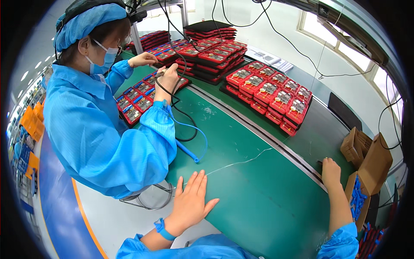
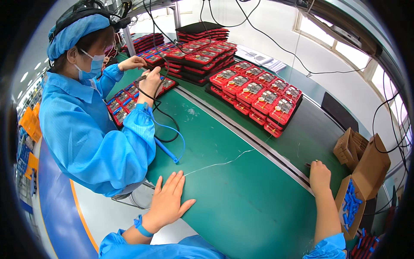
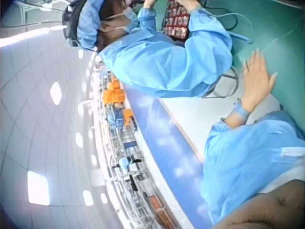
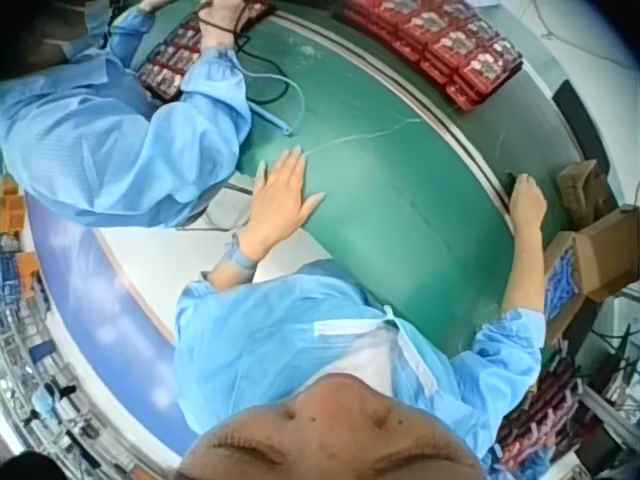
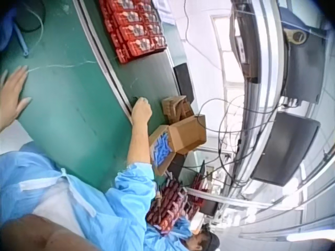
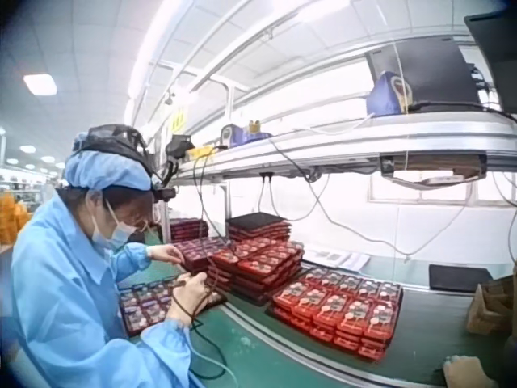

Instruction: The person places a tray of circuit boards onto the workstation and uses a soldering iron and solder wire to solder components onto the circuit boards.

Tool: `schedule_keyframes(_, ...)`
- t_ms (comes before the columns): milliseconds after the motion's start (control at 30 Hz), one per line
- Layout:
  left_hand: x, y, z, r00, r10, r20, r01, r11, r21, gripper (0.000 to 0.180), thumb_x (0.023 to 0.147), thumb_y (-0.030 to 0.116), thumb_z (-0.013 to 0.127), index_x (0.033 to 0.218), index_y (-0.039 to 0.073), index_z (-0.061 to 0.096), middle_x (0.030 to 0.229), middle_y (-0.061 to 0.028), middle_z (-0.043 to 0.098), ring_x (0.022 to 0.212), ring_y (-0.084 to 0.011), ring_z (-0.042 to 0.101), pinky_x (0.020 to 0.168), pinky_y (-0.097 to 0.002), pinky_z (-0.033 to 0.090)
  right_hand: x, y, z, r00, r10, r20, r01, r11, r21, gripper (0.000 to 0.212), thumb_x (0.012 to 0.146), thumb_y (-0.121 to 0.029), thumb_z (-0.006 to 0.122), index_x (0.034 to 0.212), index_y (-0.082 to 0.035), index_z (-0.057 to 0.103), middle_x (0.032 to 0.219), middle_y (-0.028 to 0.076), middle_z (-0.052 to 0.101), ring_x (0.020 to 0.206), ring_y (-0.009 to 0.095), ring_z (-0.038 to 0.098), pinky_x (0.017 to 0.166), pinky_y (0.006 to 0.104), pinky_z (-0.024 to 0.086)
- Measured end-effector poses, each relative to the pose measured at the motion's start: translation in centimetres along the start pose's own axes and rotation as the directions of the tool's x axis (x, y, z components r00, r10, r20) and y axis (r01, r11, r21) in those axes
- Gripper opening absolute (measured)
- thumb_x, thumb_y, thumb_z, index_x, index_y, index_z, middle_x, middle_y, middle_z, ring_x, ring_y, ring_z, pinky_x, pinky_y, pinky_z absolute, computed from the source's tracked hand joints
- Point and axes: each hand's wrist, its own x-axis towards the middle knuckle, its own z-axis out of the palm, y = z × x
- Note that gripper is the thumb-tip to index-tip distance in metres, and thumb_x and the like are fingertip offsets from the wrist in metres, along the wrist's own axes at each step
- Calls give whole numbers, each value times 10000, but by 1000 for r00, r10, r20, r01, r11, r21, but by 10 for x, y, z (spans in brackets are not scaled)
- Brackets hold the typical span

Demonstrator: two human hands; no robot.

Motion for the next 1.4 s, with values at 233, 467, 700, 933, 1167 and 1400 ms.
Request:
schedule_keyframes(233,16,25,-14,983,49,-176,-42,998,42,613,774,358,619,1200,-45,441,1287,-237,397,1209,-393,357,995,-520,262,-6,20,-3,957,276,94,-278,960,17,155,741,-47,545,894,-40,521,967,135,510,824,289,572,672,387,490)
schedule_keyframes(467,97,132,-1,827,548,-124,-499,615,-611,333,824,266,591,1044,17,564,1013,-123,602,909,-281,584,767,-344,472,23,-26,-35,956,236,-174,-165,924,344,270,725,-95,589,989,-43,558,1102,148,515,988,314,518,782,408,462)
schedule_keyframes(700,155,158,89,959,277,-57,-189,482,-856,222,845,179,563,989,16,605,896,-115,635,782,-195,621,697,-289,489,13,-80,-18,941,300,-158,-160,805,572,493,783,-232,595,1207,-17,464,1279,189,432,1156,321,435,949,416,355)
schedule_keyframes(933,157,142,81,948,320,10,-175,543,-821,193,837,163,568,974,40,624,902,-117,636,797,-212,626,710,-295,495,35,-79,12,814,529,-241,-236,679,695,318,770,-181,606,1003,27,548,1155,195,485,1077,344,465,932,416,362)
schedule_keyframes(1167,158,164,107,904,387,-185,-358,444,-822,228,816,120,547,1019,17,548,935,-161,558,813,-308,560,712,-378,462,37,-35,26,816,565,-120,-386,688,614,157,700,-88,668,669,14,553,816,169,531,781,347,526,688,436,417)
schedule_keyframes(1400,152,150,99,945,293,-147,-272,452,-850,276,840,86,513,1102,0,493,993,-133,499,710,-212,527,670,-320,450,68,-49,21,969,242,48,-246,934,257,53,733,24,539,768,34,577,922,180,534,872,344,529,739,394,460)
